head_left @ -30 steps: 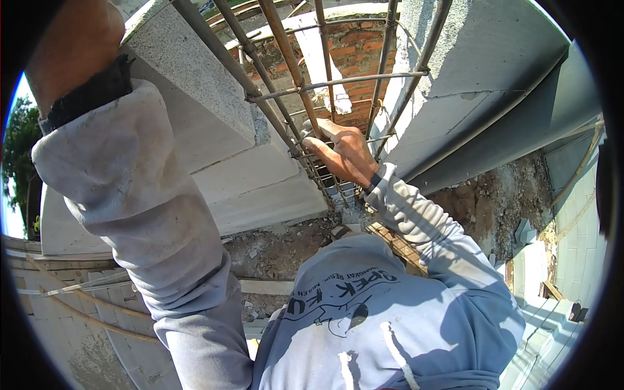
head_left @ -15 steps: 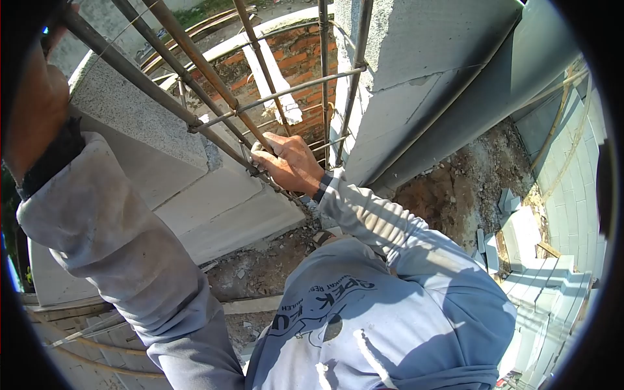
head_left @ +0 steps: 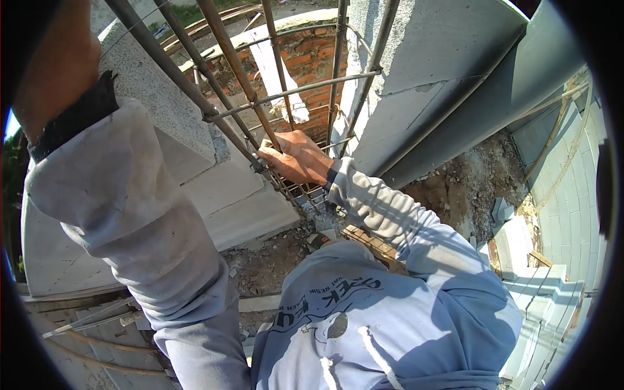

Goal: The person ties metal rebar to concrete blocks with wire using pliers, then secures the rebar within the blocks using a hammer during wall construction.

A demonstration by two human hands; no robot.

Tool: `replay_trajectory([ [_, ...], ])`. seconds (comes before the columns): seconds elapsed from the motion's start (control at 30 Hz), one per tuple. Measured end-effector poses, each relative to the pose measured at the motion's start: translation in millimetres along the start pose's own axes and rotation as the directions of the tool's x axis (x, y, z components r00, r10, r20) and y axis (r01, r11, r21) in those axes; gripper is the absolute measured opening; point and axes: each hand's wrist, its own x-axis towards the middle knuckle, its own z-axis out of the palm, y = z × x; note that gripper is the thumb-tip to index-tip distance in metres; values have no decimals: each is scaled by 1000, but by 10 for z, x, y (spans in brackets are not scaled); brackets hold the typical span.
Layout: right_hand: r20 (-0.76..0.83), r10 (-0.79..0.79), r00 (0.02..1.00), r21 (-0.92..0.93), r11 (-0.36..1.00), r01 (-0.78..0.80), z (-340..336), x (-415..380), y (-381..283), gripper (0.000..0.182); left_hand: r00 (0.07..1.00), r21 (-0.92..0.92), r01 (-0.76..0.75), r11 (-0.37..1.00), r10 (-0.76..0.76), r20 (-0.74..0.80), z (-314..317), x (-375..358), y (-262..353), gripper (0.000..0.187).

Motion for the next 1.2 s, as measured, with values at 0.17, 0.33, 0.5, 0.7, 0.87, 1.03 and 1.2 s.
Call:
replay_trajectory([
  [0.17, 40, 109, 993, 5, 994, -109, -26, 0, -54, 29, 994, 188, -102, 977, 107, -19, -5, 20, -31, 31],
  [0.33, 60, 121, 991, 60, 990, -125, -38, 12, -12, 28, 974, 378, -196, 905, 226, -36, -35, 62, -83, 31],
  [0.5, 120, 125, 985, 67, 989, -134, -86, 32, 8, 24, 939, 547, -260, 796, 340, -48, -99, 63, -89, 30],
  [0.7, 92, -216, 972, 67, 975, 210, -96, -48, 150, 34, 899, 694, -287, 661, 435, -42, -47, -33, -36, 30],
  [0.87, 95, -210, 973, 96, 975, 201, -161, -54, 79, 46, 888, 749, -279, 600, 459, -36, -75, -86, 43, 30],
  [1.03, 81, -158, 984, 113, 982, 149, -138, -60, 89, 52, 880, 767, -276, 579, 473, -40, -71, -98, 24, 30],
  [1.2, 154, -46, 987, 124, 992, 26, -212, -39, -11, 46, 874, 778, -281, 562, 484, -33, -84, -130, 12, 30],
])
